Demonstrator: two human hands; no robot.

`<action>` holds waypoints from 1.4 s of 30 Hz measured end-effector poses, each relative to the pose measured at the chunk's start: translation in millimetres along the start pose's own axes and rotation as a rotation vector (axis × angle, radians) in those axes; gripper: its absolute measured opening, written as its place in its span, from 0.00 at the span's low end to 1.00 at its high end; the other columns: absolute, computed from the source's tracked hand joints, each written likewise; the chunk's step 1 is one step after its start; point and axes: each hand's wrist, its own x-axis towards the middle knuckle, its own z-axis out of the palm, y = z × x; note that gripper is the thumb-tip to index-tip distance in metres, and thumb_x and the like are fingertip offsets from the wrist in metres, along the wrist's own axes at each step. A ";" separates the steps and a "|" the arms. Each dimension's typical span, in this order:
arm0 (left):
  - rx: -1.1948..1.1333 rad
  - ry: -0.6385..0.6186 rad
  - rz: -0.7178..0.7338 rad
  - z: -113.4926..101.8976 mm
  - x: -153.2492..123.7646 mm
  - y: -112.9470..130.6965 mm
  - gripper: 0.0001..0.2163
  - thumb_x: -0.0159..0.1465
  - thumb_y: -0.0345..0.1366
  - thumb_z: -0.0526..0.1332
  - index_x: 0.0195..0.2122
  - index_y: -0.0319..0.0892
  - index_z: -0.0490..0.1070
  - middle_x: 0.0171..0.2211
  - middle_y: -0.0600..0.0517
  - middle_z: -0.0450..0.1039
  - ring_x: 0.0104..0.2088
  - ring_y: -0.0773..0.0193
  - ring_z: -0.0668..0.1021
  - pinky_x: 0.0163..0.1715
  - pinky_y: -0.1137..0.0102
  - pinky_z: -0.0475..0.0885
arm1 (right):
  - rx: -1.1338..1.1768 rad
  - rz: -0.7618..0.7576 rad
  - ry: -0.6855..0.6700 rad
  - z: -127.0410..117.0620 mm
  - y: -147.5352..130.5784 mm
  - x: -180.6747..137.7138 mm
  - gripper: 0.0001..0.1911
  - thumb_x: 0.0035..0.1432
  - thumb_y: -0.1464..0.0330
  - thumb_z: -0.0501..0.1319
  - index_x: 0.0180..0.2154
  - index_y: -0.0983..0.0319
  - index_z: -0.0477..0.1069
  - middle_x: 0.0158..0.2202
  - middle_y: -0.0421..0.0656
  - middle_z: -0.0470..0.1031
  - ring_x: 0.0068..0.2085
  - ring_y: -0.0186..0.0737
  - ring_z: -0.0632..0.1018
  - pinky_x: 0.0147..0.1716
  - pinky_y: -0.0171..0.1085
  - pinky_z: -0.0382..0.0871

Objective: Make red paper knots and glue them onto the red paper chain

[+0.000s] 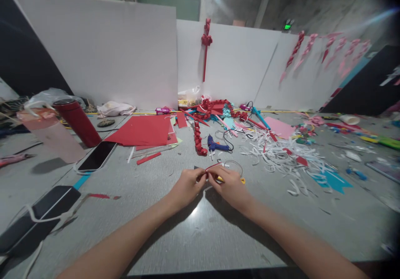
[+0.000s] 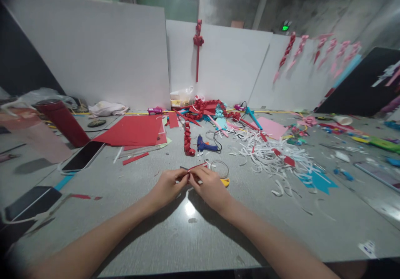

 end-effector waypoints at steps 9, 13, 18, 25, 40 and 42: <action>-0.006 0.010 -0.025 -1.9 -0.3 -2.2 0.13 0.71 0.34 0.55 0.39 0.39 0.80 0.33 0.48 0.82 0.31 0.63 0.78 0.34 0.71 0.66 | 0.168 0.170 -0.049 -8.1 -3.7 8.6 0.08 0.67 0.68 0.62 0.40 0.57 0.80 0.37 0.43 0.84 0.36 0.43 0.83 0.39 0.40 0.76; 0.021 0.018 -0.009 -4.2 0.8 0.3 0.12 0.72 0.33 0.55 0.41 0.40 0.80 0.35 0.48 0.82 0.32 0.63 0.79 0.36 0.70 0.67 | 0.102 0.087 -0.050 -6.1 -0.5 5.1 0.08 0.69 0.69 0.60 0.43 0.57 0.80 0.41 0.44 0.84 0.42 0.44 0.84 0.45 0.42 0.75; 0.077 -0.009 0.023 -3.8 -0.3 -0.9 0.12 0.73 0.33 0.54 0.43 0.40 0.79 0.38 0.46 0.83 0.35 0.60 0.81 0.38 0.68 0.68 | 0.053 0.045 -0.021 -3.1 -0.1 0.6 0.08 0.70 0.67 0.60 0.44 0.57 0.79 0.42 0.45 0.84 0.42 0.45 0.83 0.45 0.44 0.76; -0.037 0.007 -0.020 -2.7 0.8 1.2 0.11 0.72 0.36 0.55 0.41 0.40 0.78 0.36 0.47 0.82 0.34 0.60 0.81 0.37 0.68 0.71 | 0.059 0.045 0.013 -4.6 0.8 1.2 0.09 0.71 0.67 0.59 0.45 0.57 0.78 0.41 0.46 0.82 0.41 0.45 0.82 0.44 0.43 0.76; -0.690 0.231 -0.240 -8.7 17.7 -7.8 0.16 0.66 0.49 0.64 0.42 0.41 0.70 0.28 0.53 0.75 0.23 0.65 0.78 0.27 0.69 0.75 | 0.415 0.452 -0.256 -22.1 21.3 16.0 0.23 0.68 0.52 0.61 0.31 0.63 0.79 0.26 0.39 0.72 0.26 0.34 0.69 0.26 0.35 0.57; -0.714 0.156 -0.274 -2.2 16.8 -5.5 0.18 0.64 0.50 0.67 0.41 0.39 0.71 0.30 0.50 0.77 0.23 0.65 0.78 0.27 0.68 0.75 | 0.497 0.495 -0.201 -14.4 18.6 13.8 0.24 0.67 0.50 0.61 0.31 0.63 0.78 0.25 0.39 0.72 0.26 0.33 0.68 0.26 0.35 0.57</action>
